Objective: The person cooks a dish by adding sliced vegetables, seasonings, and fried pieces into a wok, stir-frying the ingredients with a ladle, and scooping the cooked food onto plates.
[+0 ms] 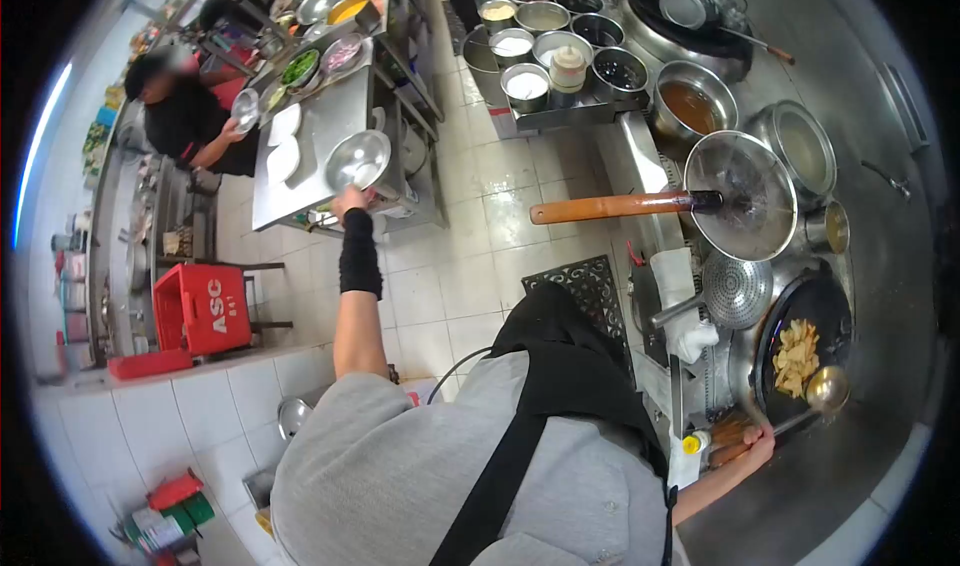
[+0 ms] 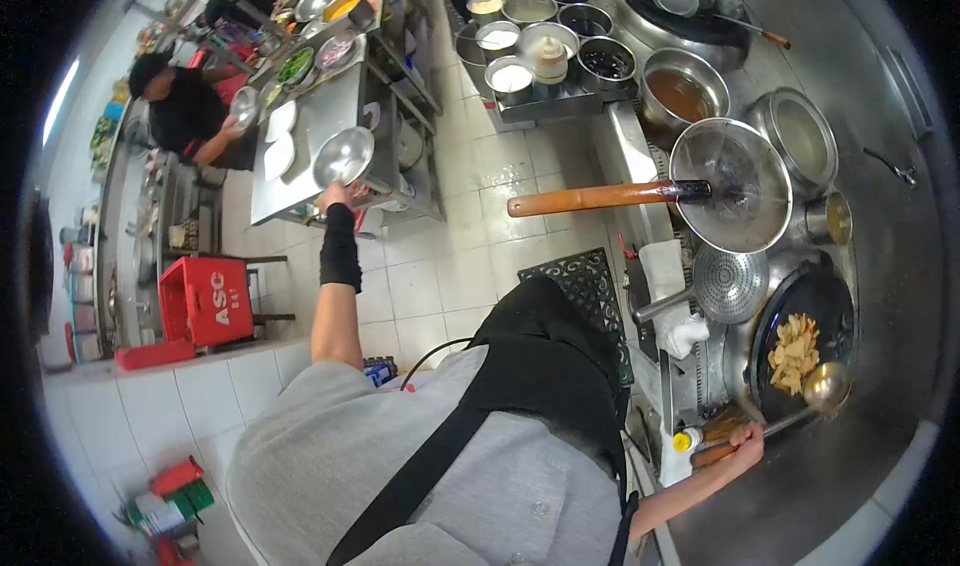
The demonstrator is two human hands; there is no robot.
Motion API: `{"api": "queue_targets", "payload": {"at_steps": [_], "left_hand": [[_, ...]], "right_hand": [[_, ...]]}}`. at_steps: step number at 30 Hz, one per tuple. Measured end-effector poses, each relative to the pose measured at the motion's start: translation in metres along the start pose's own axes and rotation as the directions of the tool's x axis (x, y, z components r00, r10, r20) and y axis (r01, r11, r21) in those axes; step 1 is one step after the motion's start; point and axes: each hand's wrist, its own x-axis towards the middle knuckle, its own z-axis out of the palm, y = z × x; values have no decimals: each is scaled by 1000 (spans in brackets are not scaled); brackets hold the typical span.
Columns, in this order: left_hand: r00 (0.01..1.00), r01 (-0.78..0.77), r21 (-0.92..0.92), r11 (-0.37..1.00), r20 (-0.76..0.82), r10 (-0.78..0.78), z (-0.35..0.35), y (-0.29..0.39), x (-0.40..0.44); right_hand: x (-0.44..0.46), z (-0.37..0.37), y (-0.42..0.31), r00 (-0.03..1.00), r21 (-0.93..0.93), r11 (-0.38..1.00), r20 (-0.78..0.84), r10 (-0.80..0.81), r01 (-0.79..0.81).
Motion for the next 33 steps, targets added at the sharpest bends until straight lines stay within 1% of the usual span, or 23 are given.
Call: {"api": "queue_targets", "payload": {"at_steps": [1, 2, 3, 4, 5, 6, 7, 8, 9, 10, 11, 13, 14, 17, 18, 19, 20, 22, 23, 25, 30, 31, 33], "left_hand": [[968, -251, 676, 693, 164, 190, -11, 18, -2], [959, -275, 862, 426, 211, 191, -14, 20, 27], [947, -274, 959, 68, 257, 192, -16, 21, 57], [933, -250, 934, -257, 303, 192, -18, 21, 86], [909, -310, 880, -359, 386, 160, -15, 23, 100], [879, -433, 876, -214, 463, 116, -11, 26, 108], [850, -520, 813, 264, 522, 65, -5, 29, 115], [883, -116, 433, 894, 458, -107, 16, 34, 107], [862, 145, 201, 969, 455, -224, 40, 46, 82], [952, -34, 325, 945, 298, -68, 76, 48, 55], [843, -332, 315, 889, 523, 129, 94, 40, 57], [556, -630, 57, 774, 730, 398, 137, 70, -109], [333, -674, -133, 727, 823, 460, 156, 78, -175], [2, -571, -241, 785, 955, 295, 185, 81, -373], [-170, -456, -263, 850, 963, 207, 191, 71, -433], [-345, -456, -325, 829, 923, 172, 197, 56, -492], [-429, -433, -277, 858, 900, 75, 197, 26, -535], [-745, -446, -441, 779, 665, -50, 194, -10, -635], [-810, -433, -526, 732, 583, -60, 189, -44, -674], [-881, -386, -556, 736, 459, -115, 178, -88, -750], [-969, -111, -903, 416, 191, 156, 183, -228, -875], [-974, -219, -878, 426, 225, -36, 184, -239, -892], [-865, -449, -804, 390, 282, -415, 181, -262, -912]], "right_hand": [[7, -10, 1, 998, -27, 999, 55, 21, -20], [8, -15, 4, 992, -44, 999, 126, 5, 1], [11, -15, 3, 983, -56, 998, 184, -14, 25], [18, -15, 6, 997, -58, 998, 66, 32, -28], [18, -18, 9, 998, -28, 998, 38, 58, -57], [-14, 7, 0, 997, -35, 999, -75, 10, -12], [-42, 19, -10, 999, 0, 1000, -39, 22, -22], [-59, 24, -12, 1000, 42, 999, 19, -7, 7], [-84, 37, -16, 996, 8, 998, -67, -64, 65], [-106, 50, -18, 983, 52, 992, -144, -110, 119], [-107, 44, -10, 963, -28, 977, -168, -213, 211], [-117, 43, -8, 912, -176, 939, -241, -332, 295], [-113, 31, -5, 910, -225, 923, -210, -357, 310], [-105, 14, 12, 887, -344, 883, -218, -407, 321], [-99, 9, 21, 878, -391, 868, -237, -417, 307], [-85, 2, 26, 872, -435, 854, -252, -419, 285], [-76, -3, 31, 855, -460, 840, -272, -442, 288], [-48, -17, 39, 821, -505, 818, -319, -474, 276], [-49, -16, 25, 836, -478, 843, -336, -434, 246], [14, -41, 61, 702, -611, 718, -347, -622, 334], [10, -69, 27, 916, -365, 896, -207, -344, 254], [-7, -77, 15, 951, -297, 930, -150, -272, 219], [-33, -88, 3, 882, -455, 826, -158, -444, 334]]}}
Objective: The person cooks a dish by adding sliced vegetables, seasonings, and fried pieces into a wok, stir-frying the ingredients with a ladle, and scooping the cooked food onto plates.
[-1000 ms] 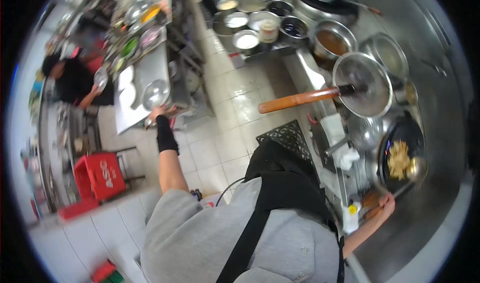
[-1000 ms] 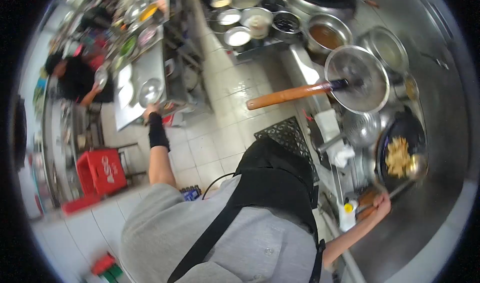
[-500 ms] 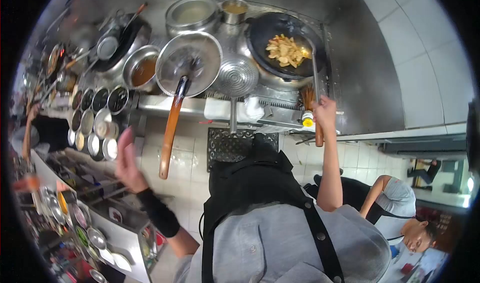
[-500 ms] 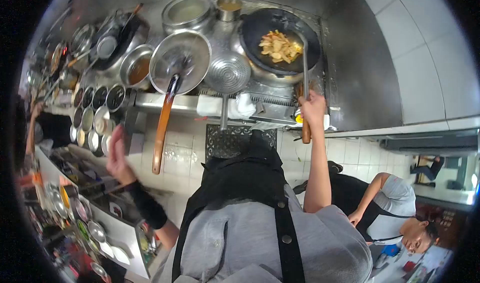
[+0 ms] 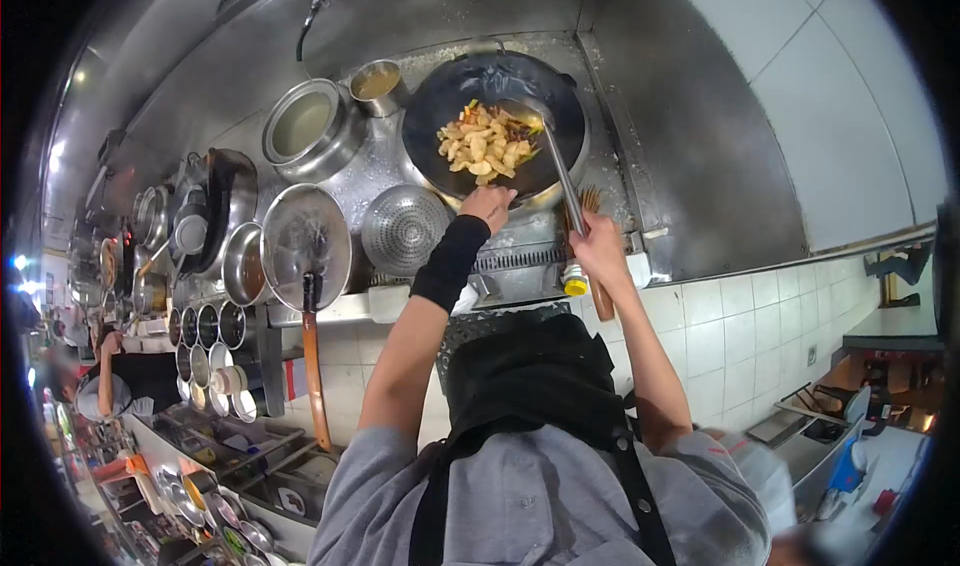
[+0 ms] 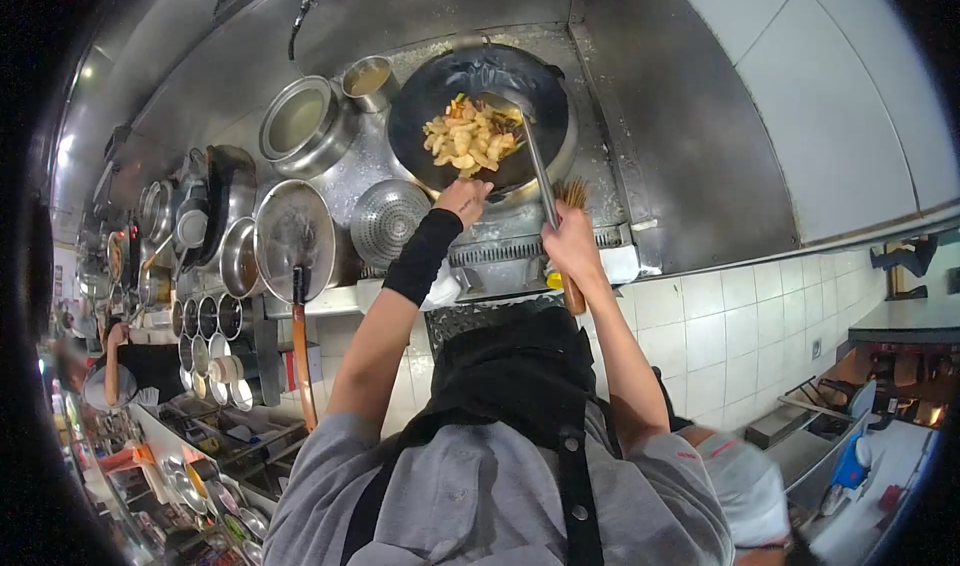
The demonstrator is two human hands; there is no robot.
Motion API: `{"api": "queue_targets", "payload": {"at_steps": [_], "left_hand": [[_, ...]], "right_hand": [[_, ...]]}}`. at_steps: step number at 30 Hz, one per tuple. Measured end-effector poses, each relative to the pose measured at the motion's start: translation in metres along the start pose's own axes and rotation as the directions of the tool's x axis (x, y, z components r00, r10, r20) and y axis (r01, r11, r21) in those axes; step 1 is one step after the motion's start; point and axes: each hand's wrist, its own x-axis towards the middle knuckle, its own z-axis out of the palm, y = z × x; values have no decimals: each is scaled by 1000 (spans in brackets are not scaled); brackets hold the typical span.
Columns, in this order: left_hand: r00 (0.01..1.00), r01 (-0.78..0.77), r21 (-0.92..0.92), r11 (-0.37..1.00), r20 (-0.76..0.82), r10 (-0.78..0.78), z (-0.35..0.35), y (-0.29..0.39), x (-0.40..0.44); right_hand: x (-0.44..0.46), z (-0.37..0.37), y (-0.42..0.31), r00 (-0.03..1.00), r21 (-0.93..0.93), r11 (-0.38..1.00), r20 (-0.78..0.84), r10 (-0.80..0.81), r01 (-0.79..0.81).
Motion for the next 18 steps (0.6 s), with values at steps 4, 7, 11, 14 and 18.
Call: {"api": "queue_targets", "payload": {"at_steps": [4, 7, 11, 14, 18], "left_hand": [[972, -33, -106, 994, -235, 7, 33, -5, 8], [965, 0, -279, 960, -253, -74, 19, 14, -5], [938, -72, -278, 958, -347, -30, 34, 16, -11], [933, -131, -361, 923, -359, -8, 21, 49, -42], [925, -103, -104, 989, -375, 56, 92, 43, -89]], "right_hand": [[-23, -67, -28, 974, -96, 995, 227, -3, 25], [-29, -90, -51, 905, -105, 988, 401, 143, -109], [-22, -73, -33, 874, -219, 974, 458, 161, -65], [-12, -52, -15, 924, -236, 967, 383, -1, 99], [-14, -23, 17, 947, -229, 938, 253, -200, 259]]}}
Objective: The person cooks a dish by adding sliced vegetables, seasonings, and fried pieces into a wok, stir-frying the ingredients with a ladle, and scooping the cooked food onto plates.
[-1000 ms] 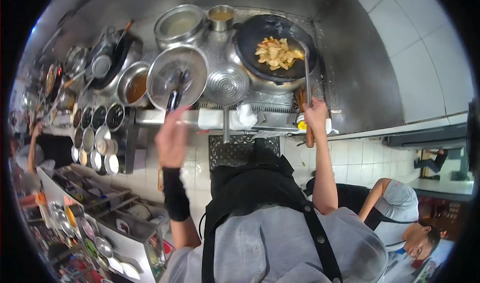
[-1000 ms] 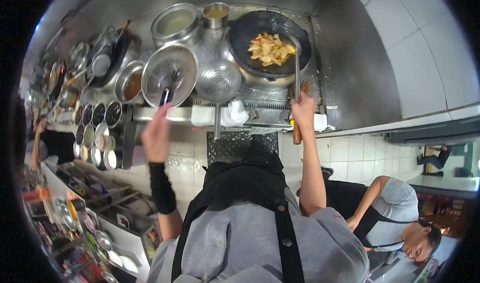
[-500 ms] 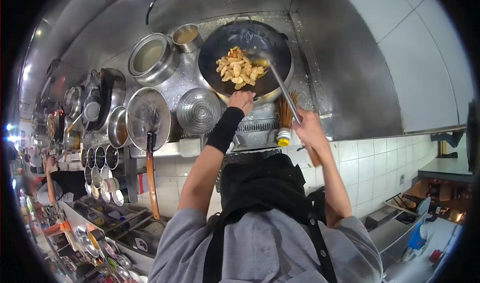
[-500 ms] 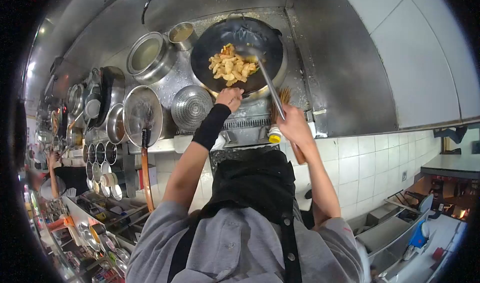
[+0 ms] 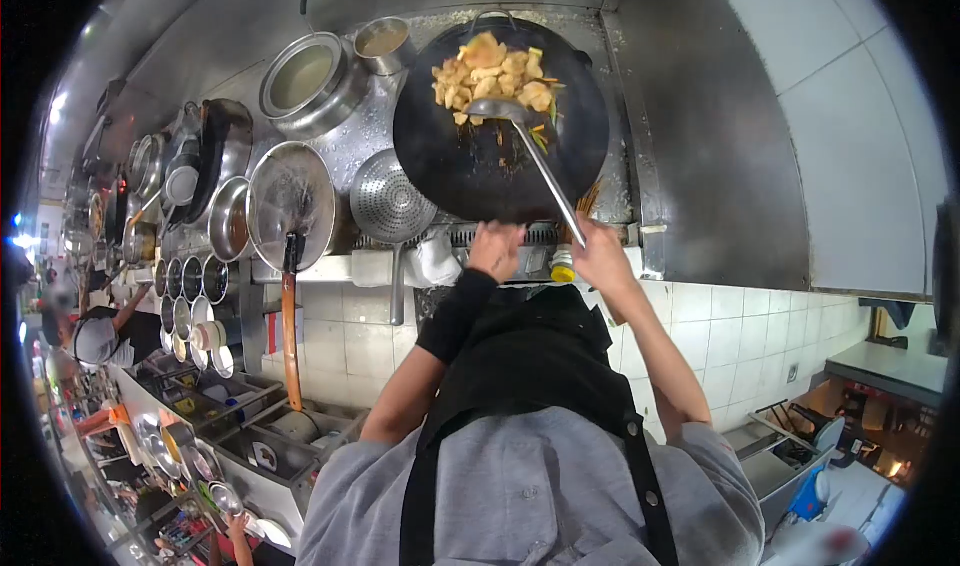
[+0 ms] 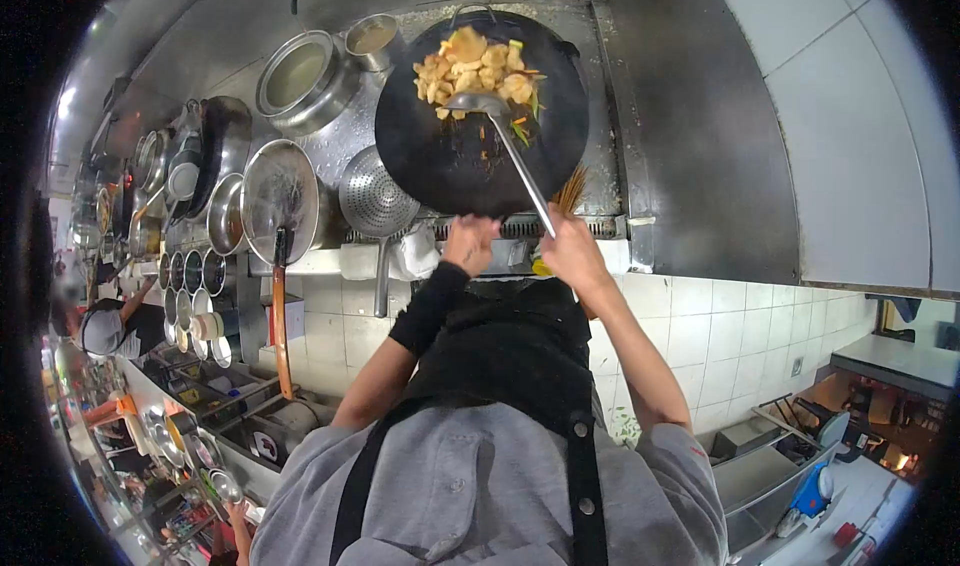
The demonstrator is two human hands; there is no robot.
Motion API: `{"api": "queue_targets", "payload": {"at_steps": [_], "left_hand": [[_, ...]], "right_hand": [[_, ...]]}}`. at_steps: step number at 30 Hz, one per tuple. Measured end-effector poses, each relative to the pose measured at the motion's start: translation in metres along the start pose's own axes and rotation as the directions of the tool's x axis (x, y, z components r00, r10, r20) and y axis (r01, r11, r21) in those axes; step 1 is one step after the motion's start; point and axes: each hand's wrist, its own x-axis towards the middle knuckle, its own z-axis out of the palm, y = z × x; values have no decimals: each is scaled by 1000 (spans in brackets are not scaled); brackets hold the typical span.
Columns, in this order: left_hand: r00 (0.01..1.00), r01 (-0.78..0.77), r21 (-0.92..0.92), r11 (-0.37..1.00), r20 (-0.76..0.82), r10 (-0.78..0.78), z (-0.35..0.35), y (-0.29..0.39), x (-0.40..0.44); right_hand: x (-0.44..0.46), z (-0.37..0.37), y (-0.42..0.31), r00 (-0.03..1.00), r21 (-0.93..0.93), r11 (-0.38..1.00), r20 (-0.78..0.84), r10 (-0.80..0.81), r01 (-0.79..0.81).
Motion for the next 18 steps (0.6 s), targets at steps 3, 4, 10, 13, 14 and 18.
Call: {"api": "queue_targets", "payload": {"at_steps": [3, 4, 10, 13, 14, 18], "left_hand": [[997, -61, -77, 995, -56, 57, 1, 6, -37], [996, -64, -28, 998, -68, 62, -11, 12, -27], [995, -52, 33, 998, -86, 55, -34, -4, 68], [996, -22, -76, 997, -83, 15, -40, 5, 77], [998, -2, -106, 994, -69, -5, -41, 10, 74], [1000, 15, 67, 998, -15, -14, 4, -3, 22]], "right_hand": [[-19, 6, 2, 992, 12, 998, -109, -59, 60], [-23, -6, -2, 996, 29, 998, -75, -57, 59], [-34, -84, -42, 943, 6, 985, 292, 160, -170], [-17, -64, -31, 927, -45, 977, 312, 210, -206], [-9, -47, -16, 963, -64, 991, 236, 133, -121], [-5, 28, 32, 1000, -109, 994, 2, -9, 9]]}}
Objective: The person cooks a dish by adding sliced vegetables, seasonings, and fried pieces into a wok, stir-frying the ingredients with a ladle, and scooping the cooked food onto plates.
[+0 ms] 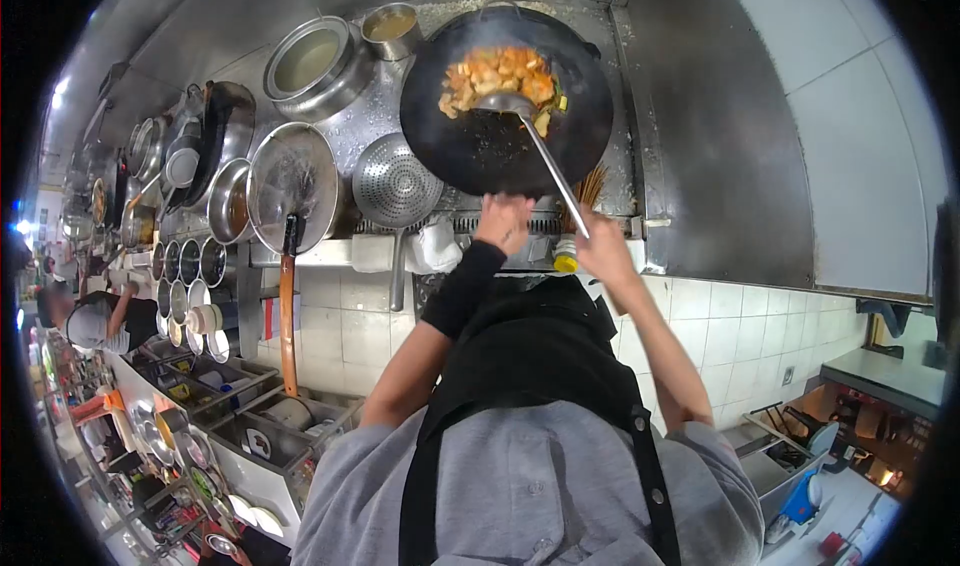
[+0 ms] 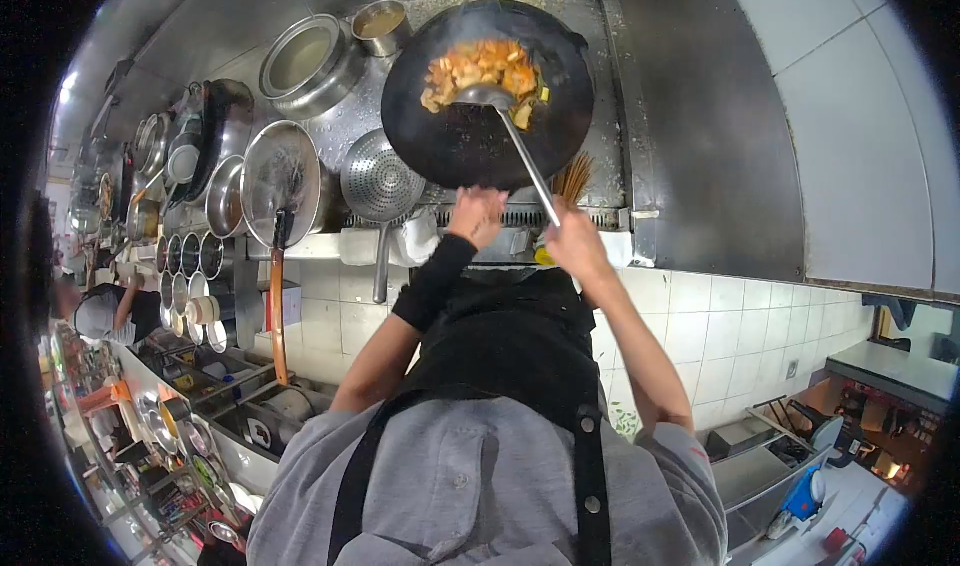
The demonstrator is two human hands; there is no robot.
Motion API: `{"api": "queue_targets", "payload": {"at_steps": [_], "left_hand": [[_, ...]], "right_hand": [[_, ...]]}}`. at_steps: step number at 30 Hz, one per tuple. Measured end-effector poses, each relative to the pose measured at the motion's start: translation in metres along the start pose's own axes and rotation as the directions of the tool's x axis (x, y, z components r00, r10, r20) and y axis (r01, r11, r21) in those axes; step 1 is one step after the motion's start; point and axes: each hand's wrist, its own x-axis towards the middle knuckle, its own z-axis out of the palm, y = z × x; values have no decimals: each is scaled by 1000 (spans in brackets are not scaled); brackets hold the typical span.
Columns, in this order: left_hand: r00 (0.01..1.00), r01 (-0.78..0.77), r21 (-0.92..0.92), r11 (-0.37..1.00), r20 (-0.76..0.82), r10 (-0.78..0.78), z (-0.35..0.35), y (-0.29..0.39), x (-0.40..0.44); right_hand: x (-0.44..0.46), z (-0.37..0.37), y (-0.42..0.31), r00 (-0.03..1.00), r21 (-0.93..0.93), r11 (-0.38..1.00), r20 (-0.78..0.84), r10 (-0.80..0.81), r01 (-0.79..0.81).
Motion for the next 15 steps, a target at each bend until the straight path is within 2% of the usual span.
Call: {"api": "queue_targets", "payload": {"at_steps": [2, 4, 6, 8, 11, 14, 15], "left_hand": [[999, -48, 45, 998, -10, 49, 14, 0, -42], [996, -75, -45, 996, -50, 72, 15, -1, -66], [997, 2, 2, 1000, 80, -2, -23, 18, -34], [998, 39, -65, 997, -40, -42, -31, 16, 8], [995, 26, -57, 998, -90, -31, -33, 9, 43], [998, 39, -80, 996, -53, -43, -40, 13, 45], [998, 49, -102, 994, -44, -54, -39, 13, 44]], "right_hand": [[-11, 14, -8, 995, -24, 995, -40, 96, -97], [-25, -3, -14, 997, 33, 999, -70, -14, 17], [-37, -53, -36, 999, 154, 987, -29, -40, 43], [-47, -95, -43, 985, 131, 984, 138, 103, -121], [-35, -141, -76, 873, 110, 930, 397, 282, -350], [-23, -115, -46, 906, 93, 958, 360, 223, -272], [-16, -110, -47, 891, 105, 948, 385, 240, -301]]}}
